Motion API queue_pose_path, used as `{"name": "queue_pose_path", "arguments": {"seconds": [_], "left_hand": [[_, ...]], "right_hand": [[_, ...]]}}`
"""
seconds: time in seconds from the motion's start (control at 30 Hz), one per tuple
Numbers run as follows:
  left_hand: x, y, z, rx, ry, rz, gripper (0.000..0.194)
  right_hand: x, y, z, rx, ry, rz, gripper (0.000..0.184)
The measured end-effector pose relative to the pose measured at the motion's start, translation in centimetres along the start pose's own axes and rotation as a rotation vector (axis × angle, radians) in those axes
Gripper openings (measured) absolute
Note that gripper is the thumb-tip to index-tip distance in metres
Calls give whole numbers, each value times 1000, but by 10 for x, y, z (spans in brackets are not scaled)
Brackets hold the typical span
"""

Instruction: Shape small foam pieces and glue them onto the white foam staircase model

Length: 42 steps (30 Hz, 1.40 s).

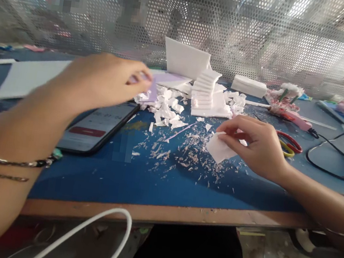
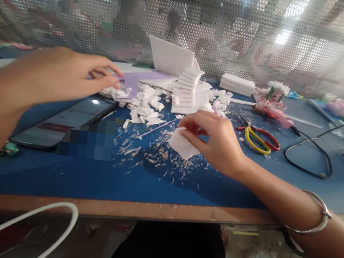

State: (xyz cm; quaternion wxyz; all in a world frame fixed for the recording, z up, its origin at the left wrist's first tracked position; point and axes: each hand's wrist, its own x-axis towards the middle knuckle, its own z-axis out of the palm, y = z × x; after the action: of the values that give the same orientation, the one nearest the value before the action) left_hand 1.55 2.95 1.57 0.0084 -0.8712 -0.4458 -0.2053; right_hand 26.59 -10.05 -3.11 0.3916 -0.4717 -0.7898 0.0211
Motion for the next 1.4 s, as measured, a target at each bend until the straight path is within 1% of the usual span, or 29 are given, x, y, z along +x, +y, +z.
{"name": "queue_pose_path", "arguments": {"seconds": [0.03,0.07,0.1,0.13,0.17,0.2,0.23,0.33,0.5,0.77,0.83,0.93,1.0,1.1,1.17,1.23,1.33,1.4], "left_hand": [[-5,17,5,-54,67,62,37],[-10,33,11,-209,46,159,36],[-14,47,20,-386,-8,257,37],[-17,59,29,-514,-94,357,38],[-20,69,39,-587,-187,422,38],[-23,76,48,-619,-257,465,33],[-25,81,56,-664,-293,483,29],[-29,85,68,-740,-294,424,26],[-35,83,66,-812,-207,321,26],[-38,84,68,-926,-150,227,21],[-37,85,69,-953,-142,217,21],[-37,85,69,-967,-135,236,19],[-37,85,69,-962,-108,239,19],[-38,85,69,-939,-51,206,21],[-38,85,68,-909,-36,184,21],[-37,85,67,-888,-31,175,21],[-36,85,66,-894,-36,175,18],[-36,85,66,-912,-52,175,17]], "right_hand": [[0,0,0,3,-5,-9,10],[-1,0,1,4,-12,-20,10],[-1,-1,1,5,-18,-34,10],[-1,-1,2,4,-25,-48,11],[-2,-1,2,2,-32,-64,12],[-2,-2,2,0,-39,-83,12],[-2,-2,3,-3,-48,-100,13],[-2,-2,3,-4,-65,-133,13],[-1,-2,3,-6,-44,-139,13],[-1,-2,2,-10,-19,-103,11],[-1,-2,1,-11,-18,-109,12],[-1,-3,2,-1,-22,-118,11],[-2,-3,3,41,-20,-101,12],[-3,-4,4,141,-3,-54,20],[-4,-4,5,163,14,-43,25],[-5,-3,5,115,29,-69,25],[-6,-3,4,-6,52,-161,20],[-6,-3,5,-46,56,-194,19]]}}
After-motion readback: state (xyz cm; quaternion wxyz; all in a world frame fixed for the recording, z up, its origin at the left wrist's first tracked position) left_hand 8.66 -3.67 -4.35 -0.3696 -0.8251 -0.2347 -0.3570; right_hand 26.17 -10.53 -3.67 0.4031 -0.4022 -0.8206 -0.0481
